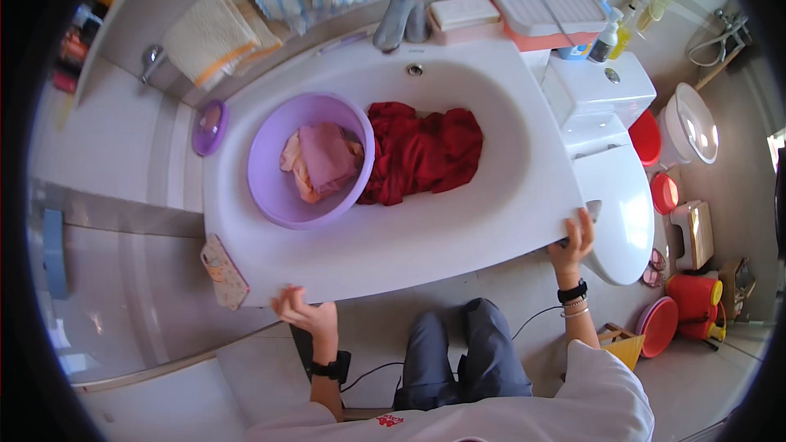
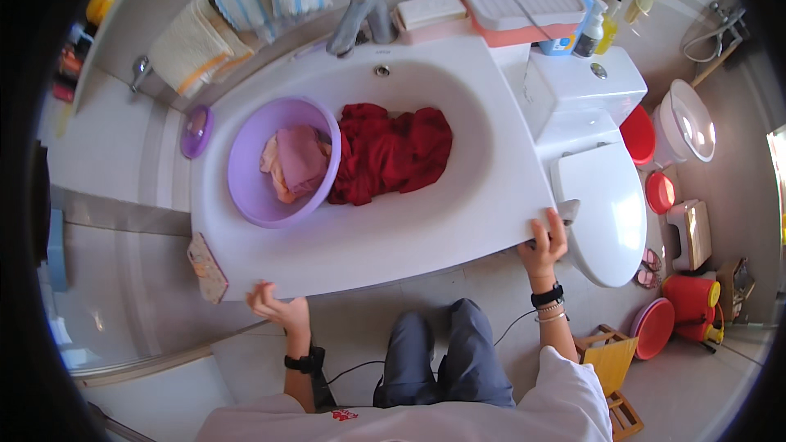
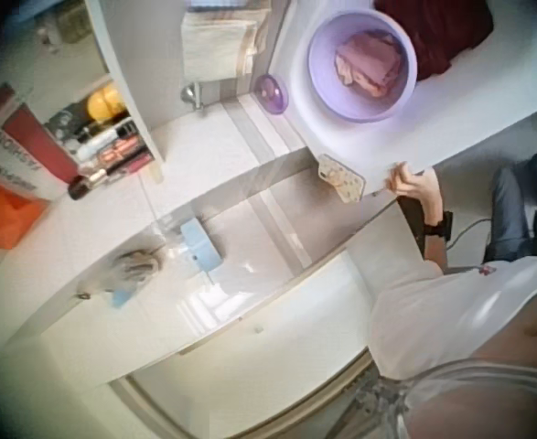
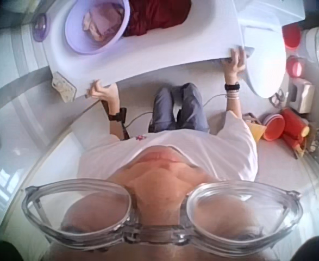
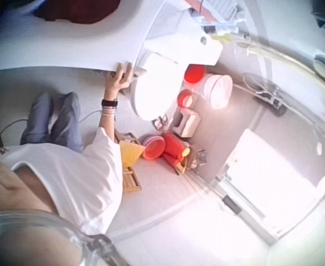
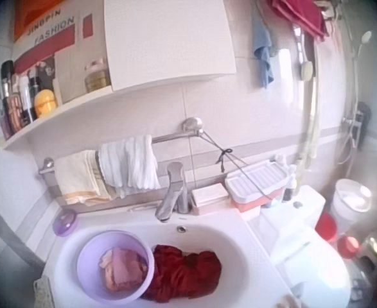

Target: The person kneels to wipe the front of a white bathroom cabinet with a cloth, then stands to wipe the sink countertop and basin. They move a small wooden stool and briefly adjust items on the windowsill before returning to wipe the stool.

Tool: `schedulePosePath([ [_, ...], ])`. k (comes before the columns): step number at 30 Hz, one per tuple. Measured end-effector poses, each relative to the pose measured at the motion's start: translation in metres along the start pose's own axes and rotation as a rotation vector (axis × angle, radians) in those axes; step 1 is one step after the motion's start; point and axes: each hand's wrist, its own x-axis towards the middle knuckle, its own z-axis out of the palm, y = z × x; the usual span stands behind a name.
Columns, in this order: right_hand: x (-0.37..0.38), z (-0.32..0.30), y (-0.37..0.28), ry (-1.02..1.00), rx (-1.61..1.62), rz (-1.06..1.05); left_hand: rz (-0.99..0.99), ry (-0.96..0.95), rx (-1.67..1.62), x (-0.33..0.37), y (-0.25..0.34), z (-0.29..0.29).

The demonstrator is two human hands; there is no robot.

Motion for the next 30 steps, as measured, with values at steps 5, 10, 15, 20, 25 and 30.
schedulePosePath([
  [5, 0.014, -0.018, -0.018, -0.219, 0.022, 0.140, -0.032, -0.177, -0.094, 0.005, -0.003, -0.018],
  [10, 0.049, -0.054, -0.035, -0.425, 0.011, 0.199, 0.014, -0.390, -0.166, 0.025, -0.004, -0.045],
  [15, 0.093, -0.091, -0.055, -0.725, 0.101, 0.348, -0.094, -0.741, -0.310, 0.063, -0.002, -0.080],
  [20, 0.121, -0.109, -0.069, -0.893, 0.132, 0.465, -0.335, -0.649, -0.225, 0.080, -0.023, -0.076],
  [25, 0.129, -0.112, -0.077, -0.923, 0.128, 0.541, -0.838, -0.713, 0.075, 0.085, -0.082, -0.047],
  [30, 0.132, -0.108, -0.084, -0.912, 0.097, 0.576, -1.081, -0.877, 0.201, 0.103, -0.123, -0.019],
])
